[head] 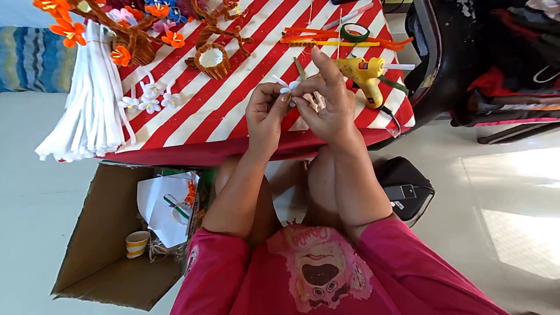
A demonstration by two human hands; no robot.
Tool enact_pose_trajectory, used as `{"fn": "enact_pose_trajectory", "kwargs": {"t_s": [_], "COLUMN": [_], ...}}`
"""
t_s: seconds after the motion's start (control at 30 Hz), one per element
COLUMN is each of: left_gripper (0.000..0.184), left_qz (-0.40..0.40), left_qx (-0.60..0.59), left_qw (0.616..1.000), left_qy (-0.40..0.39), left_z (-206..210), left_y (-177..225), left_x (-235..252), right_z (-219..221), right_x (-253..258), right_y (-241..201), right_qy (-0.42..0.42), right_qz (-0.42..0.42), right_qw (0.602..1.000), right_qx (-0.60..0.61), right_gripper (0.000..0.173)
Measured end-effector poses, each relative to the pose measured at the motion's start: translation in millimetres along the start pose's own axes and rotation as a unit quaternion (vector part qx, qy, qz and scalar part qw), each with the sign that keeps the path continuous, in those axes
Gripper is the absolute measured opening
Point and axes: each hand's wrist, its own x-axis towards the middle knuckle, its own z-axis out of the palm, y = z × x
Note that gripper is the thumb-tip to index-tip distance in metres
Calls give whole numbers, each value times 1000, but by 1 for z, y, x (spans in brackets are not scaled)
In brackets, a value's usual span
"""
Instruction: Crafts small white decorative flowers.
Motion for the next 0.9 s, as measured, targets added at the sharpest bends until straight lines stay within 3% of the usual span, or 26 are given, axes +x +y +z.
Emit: {"fn": "enact_pose_trajectory", "kwargs": {"t_s": [0.33, 0.5, 0.6, 0.73, 0.9], "left_gripper": [24, 24, 18, 16, 17], "left_qz": [29, 131, 187, 217, 215], "left_qx": [-23, 69, 126, 149, 147], "left_qw": [999, 988, 974, 964, 965], "left_qy": [-26, -36, -34, -35, -37], "left_z": [-4, -8, -12, -15, -13], "left_y": [-4, -7, -9, -8, -8], "left_x": [1, 5, 7, 9, 8], "right_z": [-4, -3, -8, -28, -41], "right_x": [0, -1, -2, -1, -3], "right_y": [-3, -4, -6, -15, -16], "right_qy": [4, 21, 52, 144, 147], "right_qz": [8, 29, 24, 28, 36], "right_qw": [998, 995, 993, 988, 988], "right_qx": [55, 98, 98, 55, 45], "right_gripper": [60, 65, 54, 25, 18]}}
